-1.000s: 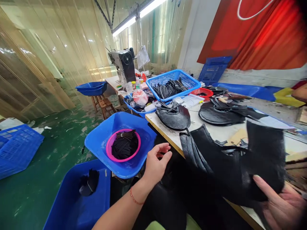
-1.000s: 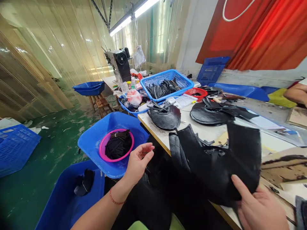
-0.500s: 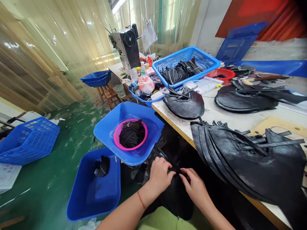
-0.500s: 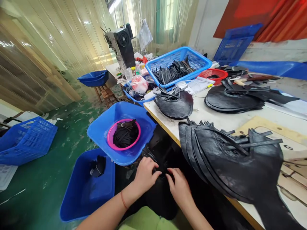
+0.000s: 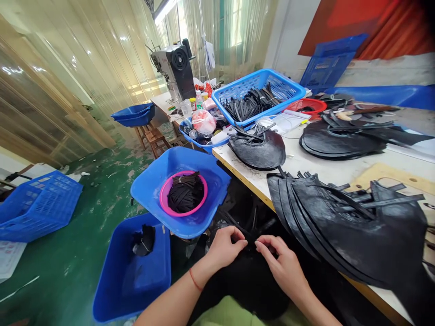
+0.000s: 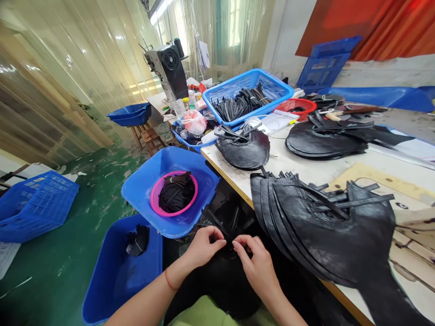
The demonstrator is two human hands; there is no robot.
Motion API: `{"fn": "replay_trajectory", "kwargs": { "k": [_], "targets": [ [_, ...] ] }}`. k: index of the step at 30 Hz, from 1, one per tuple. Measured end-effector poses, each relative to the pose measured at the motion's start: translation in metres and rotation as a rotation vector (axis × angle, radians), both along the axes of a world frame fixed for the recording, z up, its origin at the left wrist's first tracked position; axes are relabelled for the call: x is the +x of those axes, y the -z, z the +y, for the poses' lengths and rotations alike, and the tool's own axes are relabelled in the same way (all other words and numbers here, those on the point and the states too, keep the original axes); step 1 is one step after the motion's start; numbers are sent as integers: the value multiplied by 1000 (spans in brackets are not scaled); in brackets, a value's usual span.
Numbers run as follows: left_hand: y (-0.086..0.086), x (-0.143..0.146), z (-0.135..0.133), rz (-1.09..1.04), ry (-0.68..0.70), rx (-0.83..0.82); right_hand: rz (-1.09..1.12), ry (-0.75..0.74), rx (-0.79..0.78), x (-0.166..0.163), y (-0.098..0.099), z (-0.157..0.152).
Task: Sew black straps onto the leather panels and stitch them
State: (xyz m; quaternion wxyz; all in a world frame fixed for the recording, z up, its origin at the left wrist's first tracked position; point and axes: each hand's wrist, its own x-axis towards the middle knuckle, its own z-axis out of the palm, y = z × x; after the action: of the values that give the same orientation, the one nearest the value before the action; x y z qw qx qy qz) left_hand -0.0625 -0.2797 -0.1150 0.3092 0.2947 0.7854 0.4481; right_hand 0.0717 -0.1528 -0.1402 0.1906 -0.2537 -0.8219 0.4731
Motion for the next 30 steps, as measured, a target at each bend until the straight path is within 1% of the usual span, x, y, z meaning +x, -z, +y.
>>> {"fn": "replay_trajectory", "kwargs": {
  "k": [6,8,12,14,16,18,23,27,30],
  "targets": [
    [-32,-5,4,-310,100,171,-15,5,-50,-7,-31,0],
    [-42,-3,7,-430,55,239,-13,12,-54,-8,-41,-3],
    [-57,-2,11,-590,-101,379,16,30,-28,-4,-56,-10],
    [-62,-3,12,-629,-128,439,28,36,-24,-1,-60,-12],
    [-65,-5,13,-645,-127,472,31,27,-30,0,-62,-12],
    [-67,-7,13,-630,-122,469,43,17,-29,1,-62,-10],
    [-70,-3,14,-567,-215,394,67,11,-16,-1,-60,-7],
    [-70,3,13,-539,-188,348,80,6,-15,-3,-62,-8],
    [-67,8,14,-521,-189,297,84,1,-25,-3,-64,-9]
  ]
}}
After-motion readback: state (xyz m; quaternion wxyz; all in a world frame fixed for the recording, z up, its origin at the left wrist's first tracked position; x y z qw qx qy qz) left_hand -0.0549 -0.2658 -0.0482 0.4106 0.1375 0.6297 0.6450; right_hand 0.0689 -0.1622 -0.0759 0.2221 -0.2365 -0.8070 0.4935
